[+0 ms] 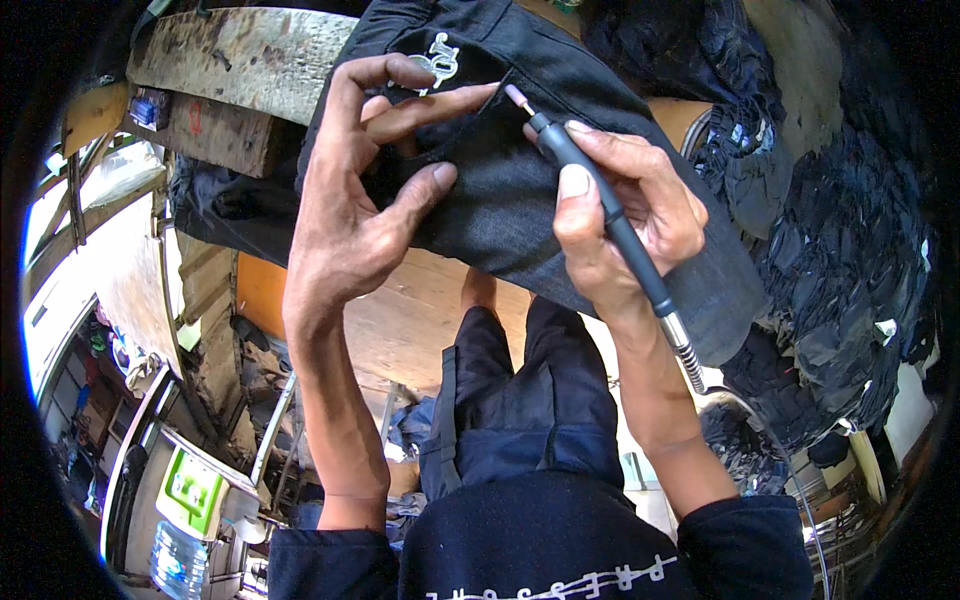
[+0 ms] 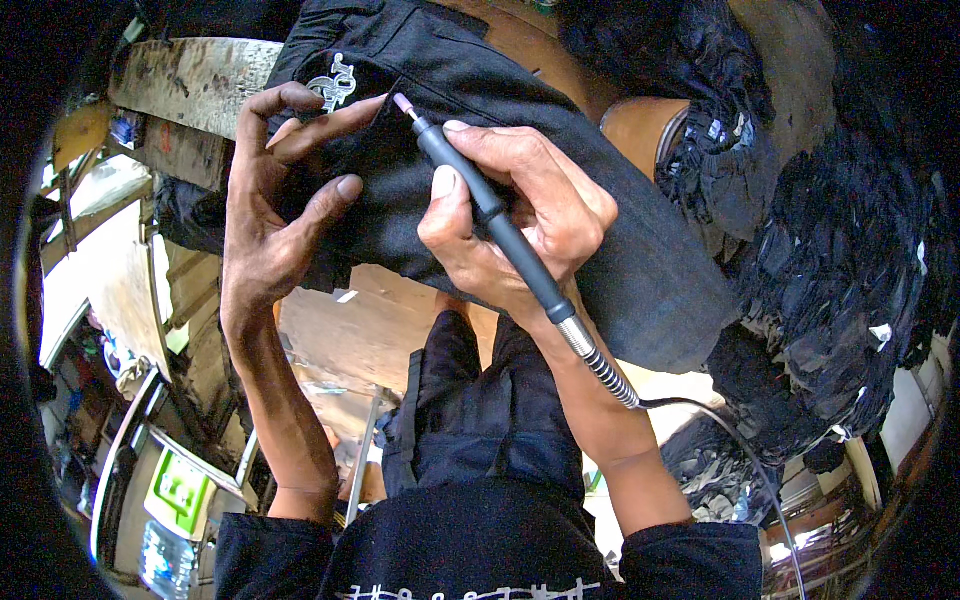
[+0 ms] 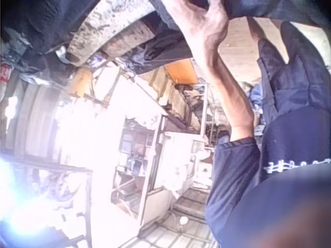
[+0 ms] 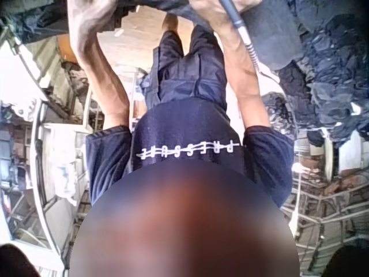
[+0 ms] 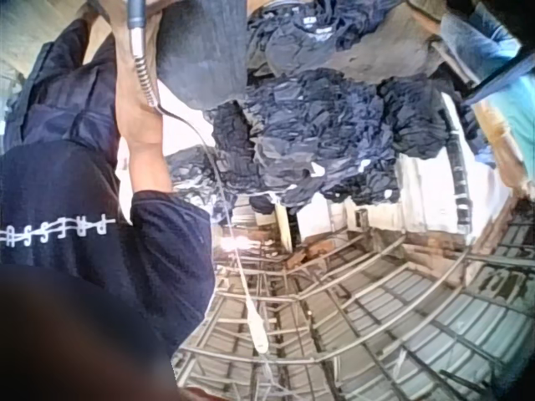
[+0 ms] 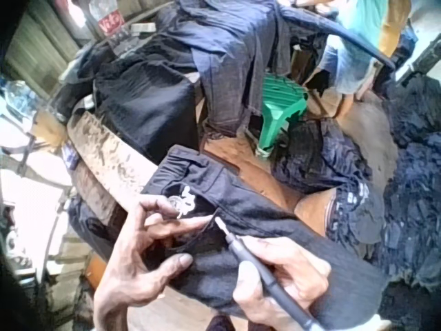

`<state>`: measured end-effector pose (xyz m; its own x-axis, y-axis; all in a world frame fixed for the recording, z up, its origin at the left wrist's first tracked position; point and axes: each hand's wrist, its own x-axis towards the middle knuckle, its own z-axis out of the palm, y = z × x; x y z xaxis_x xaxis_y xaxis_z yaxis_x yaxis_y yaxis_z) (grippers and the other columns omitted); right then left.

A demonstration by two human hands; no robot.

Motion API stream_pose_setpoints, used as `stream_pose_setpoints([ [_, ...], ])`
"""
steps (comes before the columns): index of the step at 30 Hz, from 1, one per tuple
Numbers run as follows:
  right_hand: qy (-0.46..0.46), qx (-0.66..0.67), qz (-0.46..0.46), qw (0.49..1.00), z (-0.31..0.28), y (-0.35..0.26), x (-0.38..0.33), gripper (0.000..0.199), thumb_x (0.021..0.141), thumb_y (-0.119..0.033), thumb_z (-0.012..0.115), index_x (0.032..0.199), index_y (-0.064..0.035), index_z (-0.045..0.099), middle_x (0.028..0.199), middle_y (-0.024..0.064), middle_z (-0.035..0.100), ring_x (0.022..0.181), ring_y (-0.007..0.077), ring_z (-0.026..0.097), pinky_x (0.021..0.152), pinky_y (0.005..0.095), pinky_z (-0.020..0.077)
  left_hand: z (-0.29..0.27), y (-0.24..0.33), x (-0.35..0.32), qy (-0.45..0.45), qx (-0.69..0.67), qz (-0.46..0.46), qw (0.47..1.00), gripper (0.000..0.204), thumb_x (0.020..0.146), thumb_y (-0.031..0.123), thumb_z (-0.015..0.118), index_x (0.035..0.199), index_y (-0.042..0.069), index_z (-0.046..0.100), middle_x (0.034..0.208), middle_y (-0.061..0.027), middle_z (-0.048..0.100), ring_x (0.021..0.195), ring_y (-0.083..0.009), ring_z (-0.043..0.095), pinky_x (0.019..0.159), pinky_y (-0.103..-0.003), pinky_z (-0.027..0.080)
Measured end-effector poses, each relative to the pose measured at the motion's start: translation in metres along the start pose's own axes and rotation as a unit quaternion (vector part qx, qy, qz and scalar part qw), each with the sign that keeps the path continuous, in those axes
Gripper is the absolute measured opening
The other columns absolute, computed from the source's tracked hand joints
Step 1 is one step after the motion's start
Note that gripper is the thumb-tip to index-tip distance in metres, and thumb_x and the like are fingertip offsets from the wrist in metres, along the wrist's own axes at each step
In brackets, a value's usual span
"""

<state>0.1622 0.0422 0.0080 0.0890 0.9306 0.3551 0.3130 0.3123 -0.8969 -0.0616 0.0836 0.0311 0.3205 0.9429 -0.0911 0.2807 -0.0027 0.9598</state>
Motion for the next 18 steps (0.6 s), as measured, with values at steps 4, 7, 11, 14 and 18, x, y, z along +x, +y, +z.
stream_pose_setpoints([
  [4,0.008,0.0,0.024,1.0,0.0,0.007,-0.001,0.022,0.096,0.001,0.068,0.114,0.0131,0.071,0.106,0.0253,0.078,0.099,0.032,0.082,0.087,0.0348,0.0669,-0.003,0.002,0.008,-0.041,0.057,-0.003,0.998,0.066,0.09,0.003,0.081,0.144,0.006,0.043,0.141,-0.0109,0.075,0.127,-0.0207,0.062,0.118,-0.038,0.042],
  [7,0.025,0.028,0.051,0.998,0.002,0.004,0.001,0.022,0.098,0.0,0.069,0.114,0.0132,0.071,0.105,0.0246,0.079,0.099,0.0314,0.082,0.088,0.0348,0.0666,0.002,0.001,0.009,-0.003,0.026,-0.003,1.0,0.065,0.089,0.003,0.082,0.141,0.006,0.044,0.138,-0.0082,0.077,0.124,-0.0197,0.064,0.115,-0.037,0.045],
  [11,0.135,0.165,0.122,0.969,-0.006,-0.01,0.003,0.034,0.111,-0.022,0.065,0.127,0.0071,0.071,0.106,0.0176,0.079,0.098,0.0228,0.079,0.092,0.0358,0.0641,0.016,0.003,-0.01,0.206,0.132,0.092,0.965,0.081,0.085,0.021,0.094,0.147,0.002,0.045,0.145,-0.0162,0.069,0.125,-0.0286,0.064,0.114,-0.04,0.046],
  [14,0.179,0.067,0.102,0.976,-0.051,-0.024,-0.011,0.046,0.117,-0.037,0.057,0.131,0.0057,0.068,0.121,0.0219,0.076,0.117,0.0322,0.076,0.108,0.0457,0.0592,0.02,0.017,-0.028,0.245,0.348,0.006,0.905,0.128,0.061,0.054,0.104,0.156,-0.005,0.042,0.154,-0.0276,0.049,0.147,-0.0452,0.041,0.126,-0.055,0.035],
  [18,0.115,-0.178,0.148,0.966,-0.107,-0.034,-0.039,0.035,0.096,-0.03,0.086,0.115,-0.0032,0.075,0.116,0.0148,0.079,0.112,0.029,0.075,0.1,0.04,0.0568,0.023,0.045,-0.029,0.211,0.425,-0.091,0.875,0.121,0.062,0.061,0.1,0.146,-0.012,0.054,0.151,-0.0273,0.05,0.149,-0.0468,0.037,0.126,-0.054,0.034],
])
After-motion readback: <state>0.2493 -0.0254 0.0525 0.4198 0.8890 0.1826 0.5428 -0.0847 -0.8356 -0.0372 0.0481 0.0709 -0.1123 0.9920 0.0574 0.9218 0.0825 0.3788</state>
